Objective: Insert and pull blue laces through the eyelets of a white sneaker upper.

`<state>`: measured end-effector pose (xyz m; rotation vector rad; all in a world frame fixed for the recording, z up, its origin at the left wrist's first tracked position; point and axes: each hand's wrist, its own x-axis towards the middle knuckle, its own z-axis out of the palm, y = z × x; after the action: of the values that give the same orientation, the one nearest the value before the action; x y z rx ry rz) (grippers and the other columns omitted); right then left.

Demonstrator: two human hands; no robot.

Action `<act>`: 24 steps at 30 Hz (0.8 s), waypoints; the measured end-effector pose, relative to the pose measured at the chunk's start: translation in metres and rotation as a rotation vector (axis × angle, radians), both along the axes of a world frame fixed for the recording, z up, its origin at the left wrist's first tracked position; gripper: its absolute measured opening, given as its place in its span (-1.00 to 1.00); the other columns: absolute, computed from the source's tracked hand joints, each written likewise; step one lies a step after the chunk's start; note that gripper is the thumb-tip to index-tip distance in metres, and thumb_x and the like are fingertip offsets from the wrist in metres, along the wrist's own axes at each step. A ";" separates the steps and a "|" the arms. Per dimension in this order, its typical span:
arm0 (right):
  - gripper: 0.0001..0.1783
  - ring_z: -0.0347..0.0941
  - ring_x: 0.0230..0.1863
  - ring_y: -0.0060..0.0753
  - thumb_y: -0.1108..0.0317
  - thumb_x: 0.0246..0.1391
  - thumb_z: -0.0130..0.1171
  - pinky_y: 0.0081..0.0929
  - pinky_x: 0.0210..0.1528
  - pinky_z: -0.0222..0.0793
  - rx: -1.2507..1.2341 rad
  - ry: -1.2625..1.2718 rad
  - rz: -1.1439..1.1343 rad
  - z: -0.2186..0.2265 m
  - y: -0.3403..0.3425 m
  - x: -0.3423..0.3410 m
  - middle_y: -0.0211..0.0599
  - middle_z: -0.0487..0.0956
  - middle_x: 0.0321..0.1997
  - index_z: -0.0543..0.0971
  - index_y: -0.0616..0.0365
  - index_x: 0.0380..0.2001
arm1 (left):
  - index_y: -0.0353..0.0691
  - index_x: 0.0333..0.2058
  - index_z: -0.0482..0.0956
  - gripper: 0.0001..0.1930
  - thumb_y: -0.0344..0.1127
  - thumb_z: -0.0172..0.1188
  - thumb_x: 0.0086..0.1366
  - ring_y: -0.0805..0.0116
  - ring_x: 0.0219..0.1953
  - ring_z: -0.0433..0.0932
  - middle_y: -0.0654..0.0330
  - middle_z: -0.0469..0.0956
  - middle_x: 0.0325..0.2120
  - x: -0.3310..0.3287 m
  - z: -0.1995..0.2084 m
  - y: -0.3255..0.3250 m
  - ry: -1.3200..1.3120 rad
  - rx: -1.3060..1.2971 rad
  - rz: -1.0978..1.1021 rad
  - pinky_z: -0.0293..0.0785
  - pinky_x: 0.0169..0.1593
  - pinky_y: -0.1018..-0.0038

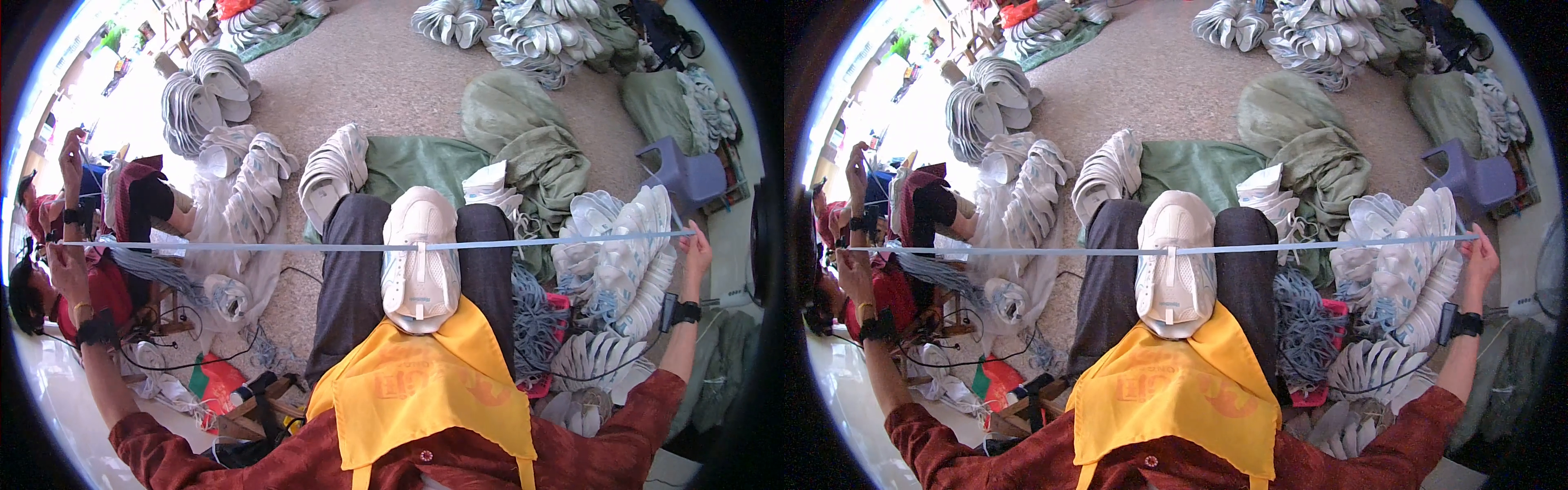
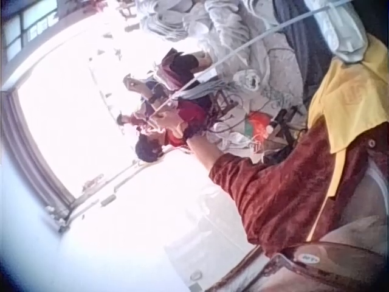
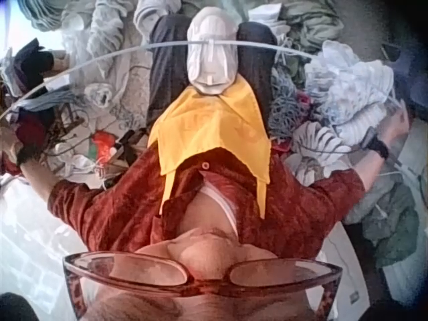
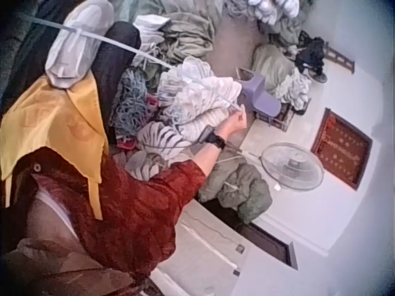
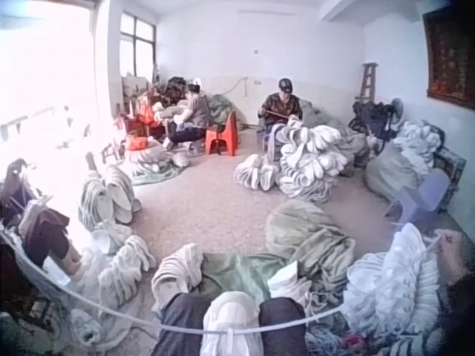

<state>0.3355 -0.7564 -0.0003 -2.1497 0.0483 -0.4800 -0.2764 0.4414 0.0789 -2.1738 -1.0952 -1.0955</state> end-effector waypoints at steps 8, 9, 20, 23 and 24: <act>-0.61 0.56 -0.23 -0.62 0.43 0.48 0.00 -0.64 -0.15 0.57 -0.130 0.035 -0.116 0.025 -0.123 -0.008 -0.28 0.69 0.02 0.58 0.10 0.27 | -0.24 0.07 0.58 -0.63 -0.10 0.10 0.49 -0.03 -0.03 0.66 -0.11 0.67 -0.05 0.053 0.029 -0.096 -0.195 -0.317 -0.132 0.48 0.06 0.12; -0.62 0.56 -0.23 -0.62 0.42 0.48 0.00 -0.62 -0.15 0.56 -0.094 0.052 -0.151 0.021 -0.129 -0.010 -0.28 0.69 0.03 0.58 0.11 0.27 | -0.24 0.07 0.58 -0.63 -0.10 0.10 0.49 -0.03 -0.03 0.66 -0.11 0.67 -0.05 0.044 0.037 -0.086 -0.192 -0.302 -0.129 0.48 0.06 0.12; -0.64 0.57 -0.28 -0.57 0.43 0.47 0.02 -0.58 -0.19 0.59 -0.189 0.154 -0.115 0.035 -0.132 0.002 -0.33 0.66 -0.08 0.63 0.09 0.22 | -0.22 -0.12 0.51 -0.79 -0.20 0.12 0.44 -0.06 -0.18 0.63 0.02 0.64 -0.24 -0.056 0.090 -0.029 -0.024 -0.036 0.077 0.49 -0.06 0.10; -0.64 0.59 -0.30 -0.55 0.45 0.47 0.01 -0.58 -0.20 0.61 -0.249 0.152 -0.165 0.026 -0.154 -0.013 -0.32 0.66 -0.11 0.63 0.10 0.21 | -0.21 -0.10 0.52 -0.79 -0.22 0.10 0.44 -0.07 -0.19 0.64 0.02 0.66 -0.23 -0.027 0.096 -0.027 -0.005 -0.018 0.068 0.50 -0.07 0.10; -0.64 0.59 -0.29 -0.55 0.44 0.47 0.01 -0.59 -0.21 0.60 -0.232 0.105 -0.163 0.034 -0.156 -0.003 -0.33 0.65 -0.14 0.63 0.09 0.22 | -0.22 -0.08 0.53 -0.78 -0.22 0.10 0.44 -0.07 -0.19 0.65 0.01 0.67 -0.22 -0.028 0.085 -0.031 -0.006 -0.056 0.104 0.50 -0.07 0.10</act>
<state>0.3325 -0.9124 0.0336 -2.4099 0.2389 -0.4857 -0.3048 0.4106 0.1644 -2.1305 -1.2414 -1.0381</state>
